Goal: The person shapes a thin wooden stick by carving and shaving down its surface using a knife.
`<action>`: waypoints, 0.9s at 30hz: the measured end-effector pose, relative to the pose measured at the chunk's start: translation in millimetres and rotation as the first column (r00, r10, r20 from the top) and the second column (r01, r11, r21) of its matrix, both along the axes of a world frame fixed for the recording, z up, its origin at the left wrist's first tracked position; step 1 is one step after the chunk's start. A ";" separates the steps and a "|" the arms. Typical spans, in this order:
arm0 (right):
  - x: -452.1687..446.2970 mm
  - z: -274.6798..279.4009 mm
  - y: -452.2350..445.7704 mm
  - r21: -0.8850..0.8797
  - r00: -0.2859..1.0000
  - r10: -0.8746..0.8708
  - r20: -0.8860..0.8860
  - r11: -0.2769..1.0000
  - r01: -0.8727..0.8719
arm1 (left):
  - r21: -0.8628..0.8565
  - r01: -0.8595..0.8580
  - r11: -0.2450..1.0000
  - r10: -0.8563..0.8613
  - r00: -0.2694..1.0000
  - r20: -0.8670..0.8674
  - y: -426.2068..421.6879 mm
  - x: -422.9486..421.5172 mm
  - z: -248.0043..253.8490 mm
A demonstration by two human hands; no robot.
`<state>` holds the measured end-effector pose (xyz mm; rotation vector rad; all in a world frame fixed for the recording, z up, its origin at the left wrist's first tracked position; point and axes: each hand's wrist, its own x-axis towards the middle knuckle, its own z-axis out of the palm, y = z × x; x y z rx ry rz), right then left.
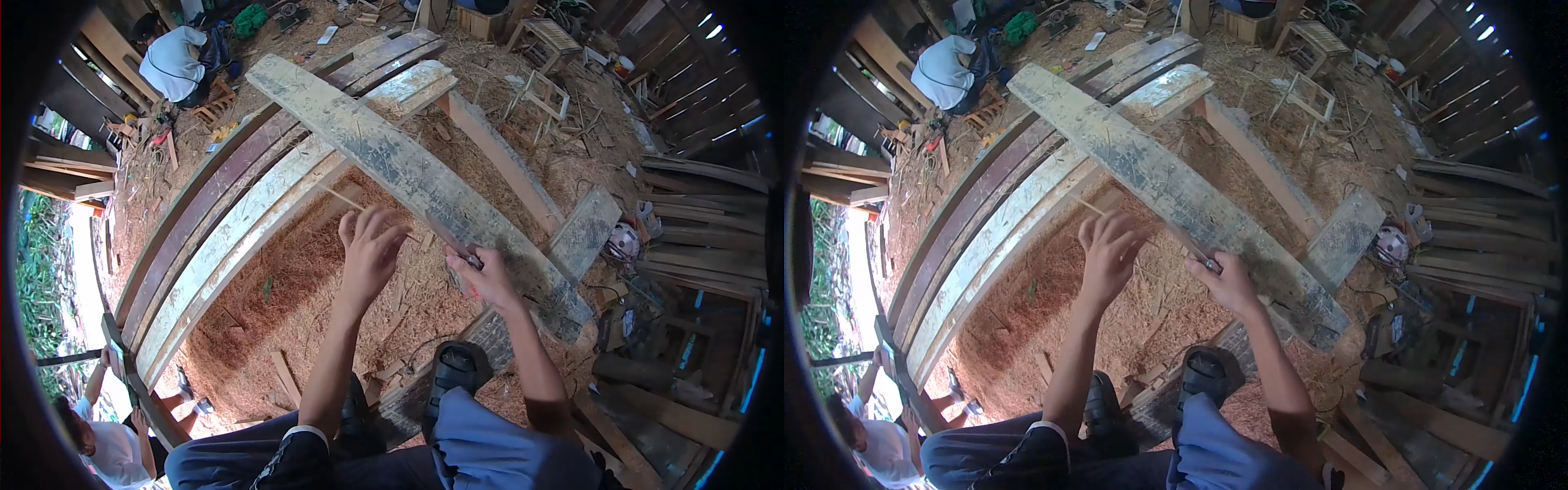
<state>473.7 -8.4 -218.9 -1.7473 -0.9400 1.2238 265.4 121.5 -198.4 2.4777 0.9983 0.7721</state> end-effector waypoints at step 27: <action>-44.3 6.7 12.4 0.217 0.963 -0.228 0.142 0.957 0.194 | -0.751 0.344 0.564 0.454 0.631 0.630 -35.8 23.3 -27.9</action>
